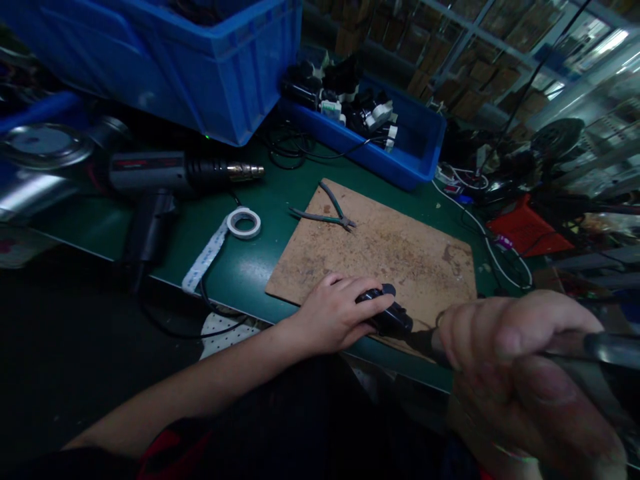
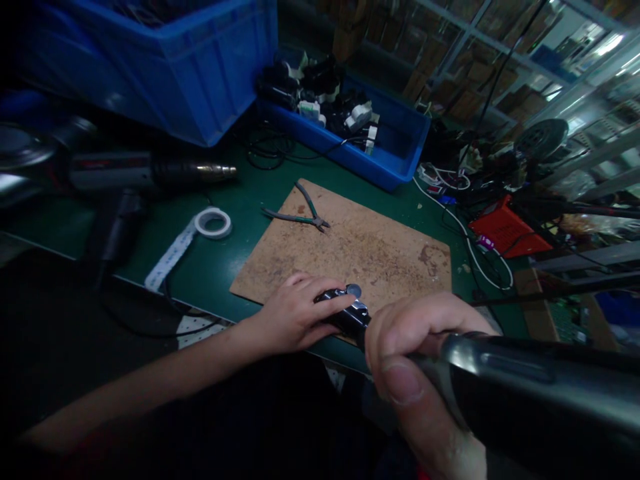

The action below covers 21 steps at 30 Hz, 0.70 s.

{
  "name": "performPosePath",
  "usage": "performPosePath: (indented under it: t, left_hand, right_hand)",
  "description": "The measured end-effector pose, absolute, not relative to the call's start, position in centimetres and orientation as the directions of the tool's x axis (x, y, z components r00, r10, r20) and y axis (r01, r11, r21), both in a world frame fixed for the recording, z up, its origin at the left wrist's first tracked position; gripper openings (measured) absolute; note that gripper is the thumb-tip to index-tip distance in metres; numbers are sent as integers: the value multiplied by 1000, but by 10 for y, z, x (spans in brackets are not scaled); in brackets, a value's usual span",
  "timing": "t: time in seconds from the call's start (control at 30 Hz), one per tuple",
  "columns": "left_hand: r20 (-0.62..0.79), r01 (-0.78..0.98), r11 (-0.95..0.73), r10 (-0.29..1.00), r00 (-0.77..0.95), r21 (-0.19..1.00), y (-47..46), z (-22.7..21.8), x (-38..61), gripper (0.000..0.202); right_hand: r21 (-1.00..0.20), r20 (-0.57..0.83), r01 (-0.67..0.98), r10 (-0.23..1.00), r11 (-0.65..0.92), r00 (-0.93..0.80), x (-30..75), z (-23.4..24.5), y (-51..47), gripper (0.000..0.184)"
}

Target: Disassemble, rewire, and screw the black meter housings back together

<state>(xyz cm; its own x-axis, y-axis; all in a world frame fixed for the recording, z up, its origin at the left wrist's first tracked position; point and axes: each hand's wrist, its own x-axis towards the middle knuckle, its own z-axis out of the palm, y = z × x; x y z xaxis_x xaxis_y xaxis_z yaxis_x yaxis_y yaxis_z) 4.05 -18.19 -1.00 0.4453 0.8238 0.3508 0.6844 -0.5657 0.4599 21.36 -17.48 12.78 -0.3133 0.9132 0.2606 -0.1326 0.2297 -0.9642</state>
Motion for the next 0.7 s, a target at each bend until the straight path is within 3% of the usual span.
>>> performPosePath:
  t: [0.13, 0.27, 0.4, 0.47, 0.53, 0.63, 0.7]
  left_hand:
    - [345, 686, -560, 828, 441, 465, -183, -11, 42, 45]
    - [356, 683, -562, 826, 436, 467, -183, -13, 42, 47]
    - [376, 669, -571, 820, 432, 477, -182, -16, 40, 49]
    - [389, 656, -581, 813, 433, 482, -182, -16, 39, 49]
    - [400, 645, -586, 809, 431, 490, -182, -16, 39, 52]
    - [409, 637, -583, 811, 419, 504, -185, -15, 40, 61]
    - [422, 639, -585, 808, 410, 499, -188, -15, 41, 67]
  right_hand:
    - [-930, 335, -277, 873, 244, -355, 210, 121, -170, 15]
    - [-901, 399, -329, 837, 283, -374, 212, 115, -162, 21]
    - [-886, 436, -383, 749, 261, -499, 223, 129, -155, 19]
    - [-849, 485, -405, 805, 340, -340, 230, 139, -149, 24]
    - [-785, 544, -376, 838, 492, -37, 233, 143, -137, 23]
    - [-653, 657, -231, 692, 721, 301, 233, 128, -106, 10]
    - [-682, 658, -94, 664, 725, 354, 232, 109, -83, 14]
